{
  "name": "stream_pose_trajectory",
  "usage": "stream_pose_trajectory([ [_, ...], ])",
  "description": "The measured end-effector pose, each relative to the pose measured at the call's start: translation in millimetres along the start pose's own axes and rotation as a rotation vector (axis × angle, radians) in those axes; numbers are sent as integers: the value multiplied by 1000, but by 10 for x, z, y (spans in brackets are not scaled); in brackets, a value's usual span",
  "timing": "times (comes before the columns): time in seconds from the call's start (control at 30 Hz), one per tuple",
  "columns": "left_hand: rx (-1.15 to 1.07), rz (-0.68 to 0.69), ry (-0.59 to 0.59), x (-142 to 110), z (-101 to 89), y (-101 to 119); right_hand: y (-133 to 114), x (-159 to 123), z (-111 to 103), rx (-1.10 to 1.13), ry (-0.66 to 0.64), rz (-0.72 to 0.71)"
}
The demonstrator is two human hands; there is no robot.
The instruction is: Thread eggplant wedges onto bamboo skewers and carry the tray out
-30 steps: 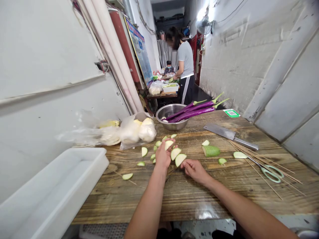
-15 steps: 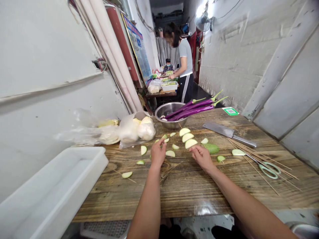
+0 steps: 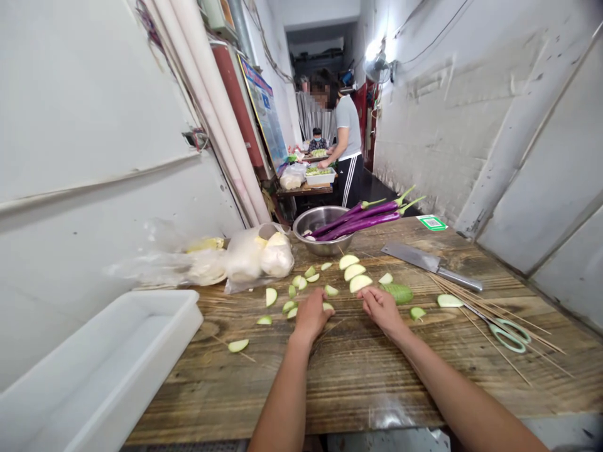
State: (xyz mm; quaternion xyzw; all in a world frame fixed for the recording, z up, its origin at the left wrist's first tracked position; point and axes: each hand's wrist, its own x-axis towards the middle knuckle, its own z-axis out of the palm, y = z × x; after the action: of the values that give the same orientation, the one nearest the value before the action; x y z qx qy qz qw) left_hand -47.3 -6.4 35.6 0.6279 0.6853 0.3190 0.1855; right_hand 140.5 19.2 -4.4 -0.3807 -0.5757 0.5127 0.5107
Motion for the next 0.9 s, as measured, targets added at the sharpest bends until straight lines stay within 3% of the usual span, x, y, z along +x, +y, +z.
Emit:
stream_pose_trajectory([
  [0.2,-442,1,26,35,56,110,28,7,-6,-14,19,-16],
  [0.37,-1072,-263,-25,61,46,207,53,13,1,21,0,4],
  [0.57,-1146,-408,60,142,26,36,-33,-29,-6,-5,-154,40],
  [0.8,-1372,-340,111,212,-88,-50,-75,-65,12,-58,-342,70],
  [0.9,-1514,-410,107,239,-130,-60,-98,-96,19,-62,-397,66],
])
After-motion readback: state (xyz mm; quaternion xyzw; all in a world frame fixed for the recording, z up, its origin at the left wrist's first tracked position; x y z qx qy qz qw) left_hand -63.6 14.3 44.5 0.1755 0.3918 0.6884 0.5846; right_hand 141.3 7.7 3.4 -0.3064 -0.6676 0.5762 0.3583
